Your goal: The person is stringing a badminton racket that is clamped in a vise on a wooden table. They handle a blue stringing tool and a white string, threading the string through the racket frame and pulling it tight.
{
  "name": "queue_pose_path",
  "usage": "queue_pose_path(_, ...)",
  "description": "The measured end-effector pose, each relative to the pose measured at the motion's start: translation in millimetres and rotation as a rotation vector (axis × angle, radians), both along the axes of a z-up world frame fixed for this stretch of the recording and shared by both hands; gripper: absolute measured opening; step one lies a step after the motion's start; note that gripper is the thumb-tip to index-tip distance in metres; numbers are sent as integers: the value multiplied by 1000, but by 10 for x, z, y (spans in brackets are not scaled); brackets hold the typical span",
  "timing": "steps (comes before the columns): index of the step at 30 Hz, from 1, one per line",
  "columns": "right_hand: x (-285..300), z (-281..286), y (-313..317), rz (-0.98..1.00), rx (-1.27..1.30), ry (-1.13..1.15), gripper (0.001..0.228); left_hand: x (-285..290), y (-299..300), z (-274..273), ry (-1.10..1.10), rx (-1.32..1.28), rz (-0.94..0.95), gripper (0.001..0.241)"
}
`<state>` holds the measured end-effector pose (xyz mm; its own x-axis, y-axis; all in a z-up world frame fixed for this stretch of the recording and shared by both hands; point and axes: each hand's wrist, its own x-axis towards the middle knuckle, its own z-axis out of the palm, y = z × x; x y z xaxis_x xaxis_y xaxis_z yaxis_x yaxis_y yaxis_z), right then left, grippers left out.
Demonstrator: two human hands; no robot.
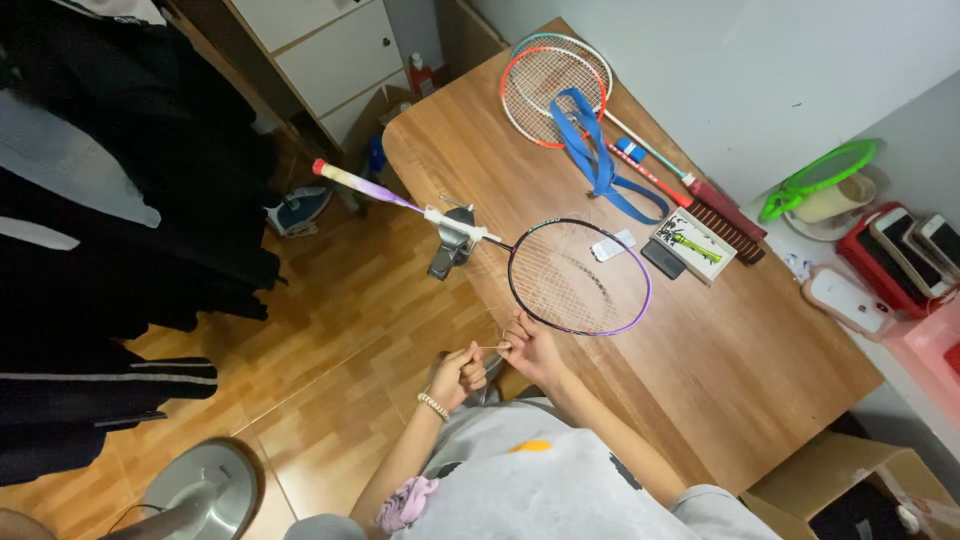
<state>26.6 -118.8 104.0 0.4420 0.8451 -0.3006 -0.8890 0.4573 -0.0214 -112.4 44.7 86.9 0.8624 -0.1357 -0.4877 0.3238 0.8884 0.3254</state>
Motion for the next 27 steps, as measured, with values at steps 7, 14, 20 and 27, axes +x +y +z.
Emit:
queue_pose_path(7, 29, -135, -27, 36, -325, -3, 17, 99, -107, -45, 76, 396, -338, 35)
queue_pose_path(14, 20, -125, -1, 59, -432, -97, 18, 132, -134, -153, -12, 386, -448, 36)
queue_pose_path(20, -54, -94, -11, 32, -542, -195, 28, 93, -155, -442, -24, 455, -547, 35)
queue_pose_path(27, -114, -286, 31, -11, -826, -434, 27, 372, -55, -452, -206, 1481, -87, 38)
